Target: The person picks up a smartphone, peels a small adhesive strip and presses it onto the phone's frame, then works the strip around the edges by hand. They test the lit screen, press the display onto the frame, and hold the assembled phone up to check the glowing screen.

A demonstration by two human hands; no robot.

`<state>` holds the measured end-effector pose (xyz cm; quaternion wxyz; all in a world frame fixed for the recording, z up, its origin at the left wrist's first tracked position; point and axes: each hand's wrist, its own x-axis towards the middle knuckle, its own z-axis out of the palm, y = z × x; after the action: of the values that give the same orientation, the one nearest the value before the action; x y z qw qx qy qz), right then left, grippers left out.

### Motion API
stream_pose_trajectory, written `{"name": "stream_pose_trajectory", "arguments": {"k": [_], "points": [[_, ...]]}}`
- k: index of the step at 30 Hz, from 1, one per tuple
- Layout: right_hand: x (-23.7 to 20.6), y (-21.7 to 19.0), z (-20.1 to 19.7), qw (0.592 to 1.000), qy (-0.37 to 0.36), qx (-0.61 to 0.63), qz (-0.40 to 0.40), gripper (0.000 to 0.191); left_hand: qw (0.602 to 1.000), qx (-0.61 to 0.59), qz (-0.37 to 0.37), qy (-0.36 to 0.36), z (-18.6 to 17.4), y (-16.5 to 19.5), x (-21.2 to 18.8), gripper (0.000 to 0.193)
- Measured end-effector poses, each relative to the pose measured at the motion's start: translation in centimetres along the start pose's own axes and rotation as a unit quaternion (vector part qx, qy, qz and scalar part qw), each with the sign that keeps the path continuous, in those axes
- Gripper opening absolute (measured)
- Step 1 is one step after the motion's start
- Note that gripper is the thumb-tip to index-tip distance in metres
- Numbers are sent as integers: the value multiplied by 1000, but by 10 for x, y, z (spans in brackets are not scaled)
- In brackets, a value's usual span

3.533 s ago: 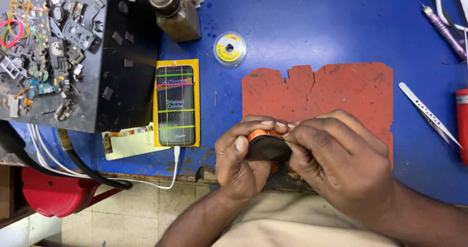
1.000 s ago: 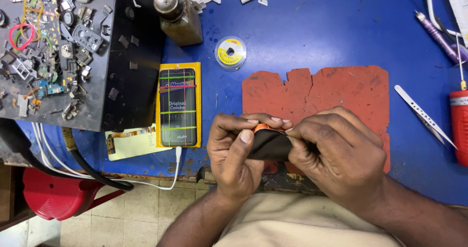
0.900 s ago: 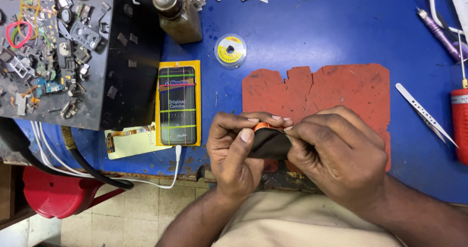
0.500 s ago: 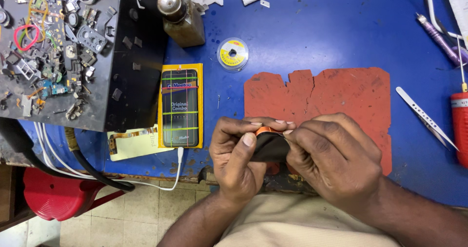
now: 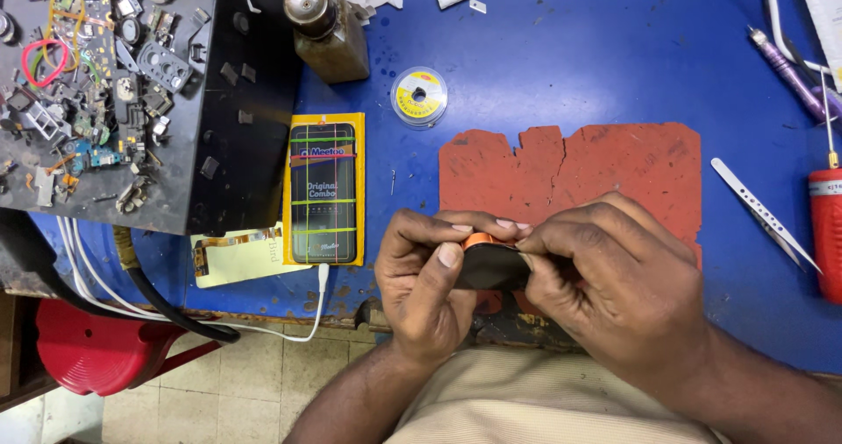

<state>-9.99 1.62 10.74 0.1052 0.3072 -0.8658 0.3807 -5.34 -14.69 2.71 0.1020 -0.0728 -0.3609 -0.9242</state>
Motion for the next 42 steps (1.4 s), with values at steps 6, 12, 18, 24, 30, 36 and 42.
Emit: {"name": "stream_pose_trajectory", "arguments": {"k": [6, 12, 18, 24, 30, 36, 42], "points": [[-4, -8, 5, 994, 45, -96, -38, 20, 1000, 12, 1, 4, 5, 0, -1, 8], [-4, -5, 4, 995, 31, -98, 9, 21, 1000, -8, -5, 20, 2, 0, 3, 8], [2, -7, -2, 1000, 20, -20, 4, 24, 999, 6, -7, 34, 1, -2, 3, 7], [9, -7, 5, 996, 45, -55, -58, 19, 999, 0, -20, 40, 4, 0, 4, 8], [11, -4, 13, 991, 74, -79, -78, 19, 999, 4, -23, 47, 5, 0, 5, 9], [5, -1, 17, 979, 65, -138, -134, 26, 998, 4, -21, 52, 6, -1, 5, 10], [1, 0, 20, 978, 65, -146, -134, 28, 998, 13, -11, 66, 6, -5, 4, 10]]}}
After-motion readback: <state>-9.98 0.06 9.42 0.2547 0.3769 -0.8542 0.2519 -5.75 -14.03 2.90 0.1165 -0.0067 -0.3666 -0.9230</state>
